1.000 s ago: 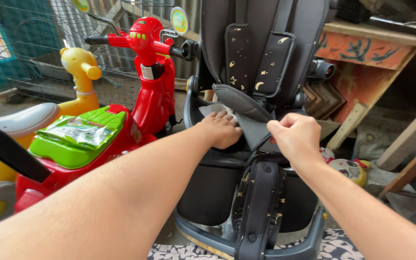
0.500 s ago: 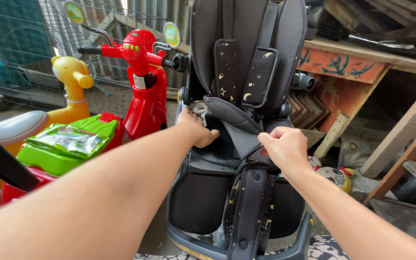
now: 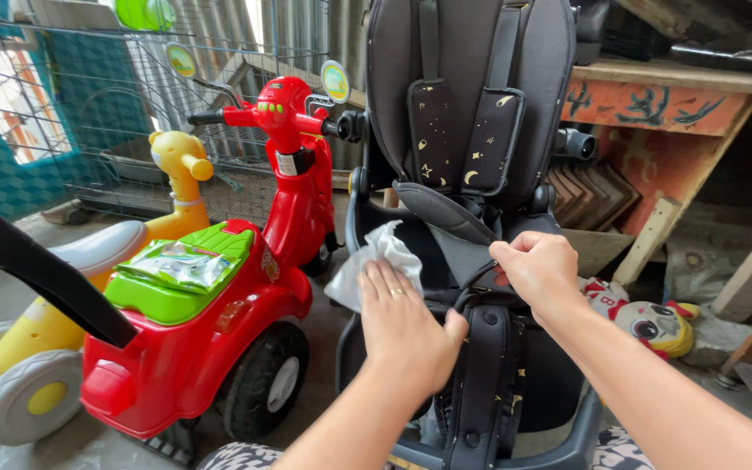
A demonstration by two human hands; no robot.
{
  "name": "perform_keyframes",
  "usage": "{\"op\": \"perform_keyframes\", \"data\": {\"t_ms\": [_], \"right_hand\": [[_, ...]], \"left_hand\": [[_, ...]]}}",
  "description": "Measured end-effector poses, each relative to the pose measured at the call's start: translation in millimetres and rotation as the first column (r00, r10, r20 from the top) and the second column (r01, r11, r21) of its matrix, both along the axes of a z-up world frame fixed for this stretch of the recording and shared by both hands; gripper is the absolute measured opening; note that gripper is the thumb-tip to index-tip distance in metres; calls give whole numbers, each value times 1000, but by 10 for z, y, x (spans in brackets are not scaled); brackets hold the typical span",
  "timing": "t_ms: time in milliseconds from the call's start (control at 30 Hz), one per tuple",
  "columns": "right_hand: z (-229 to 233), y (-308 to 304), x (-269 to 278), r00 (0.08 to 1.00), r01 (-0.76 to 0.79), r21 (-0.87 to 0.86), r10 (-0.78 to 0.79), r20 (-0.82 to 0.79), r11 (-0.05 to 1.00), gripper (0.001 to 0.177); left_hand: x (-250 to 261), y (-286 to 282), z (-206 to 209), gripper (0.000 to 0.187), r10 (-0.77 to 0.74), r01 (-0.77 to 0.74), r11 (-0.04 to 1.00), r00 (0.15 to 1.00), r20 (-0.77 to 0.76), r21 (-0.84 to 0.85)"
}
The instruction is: The person wipes the seat, harness, tray, and frame of a black baby stroller using a white cloth. They clean the fabric and plastic parts systematically, including the safety bar and side panels.
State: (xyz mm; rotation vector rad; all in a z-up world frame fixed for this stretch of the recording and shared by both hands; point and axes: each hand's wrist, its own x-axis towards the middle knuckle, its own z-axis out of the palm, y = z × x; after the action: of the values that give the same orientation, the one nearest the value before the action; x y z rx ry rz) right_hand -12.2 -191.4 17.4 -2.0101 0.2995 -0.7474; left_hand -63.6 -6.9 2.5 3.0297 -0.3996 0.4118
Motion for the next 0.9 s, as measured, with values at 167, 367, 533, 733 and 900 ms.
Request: {"op": "perform_keyframes", "data": {"t_ms": [167,367,533,733,900], "right_hand": [[-18,-3,-36,1000,-25,28,25,-8,999,23],[-25,-22,-60,1000,-12,7,12,-9,1000,24],[39,78,-102,997,62,-229,-72,-32,971,24],[223,277,-31,983,-12,-724,139,117,689,29],[355,391,105,964,-78,-901,262,41,428,27]], "left_hand": [[-226,62,-101,100,-78,78,997,997,-7,15],[-62,140,-118,108,-80,82,997,989,128,-10],[-100,183,-150,109,-135,134,991,990,49,16],[59,360,-238,99,-350,360,933,902,254,5],[624,455,-134,55,-496,480,841,868,3,249]]}}
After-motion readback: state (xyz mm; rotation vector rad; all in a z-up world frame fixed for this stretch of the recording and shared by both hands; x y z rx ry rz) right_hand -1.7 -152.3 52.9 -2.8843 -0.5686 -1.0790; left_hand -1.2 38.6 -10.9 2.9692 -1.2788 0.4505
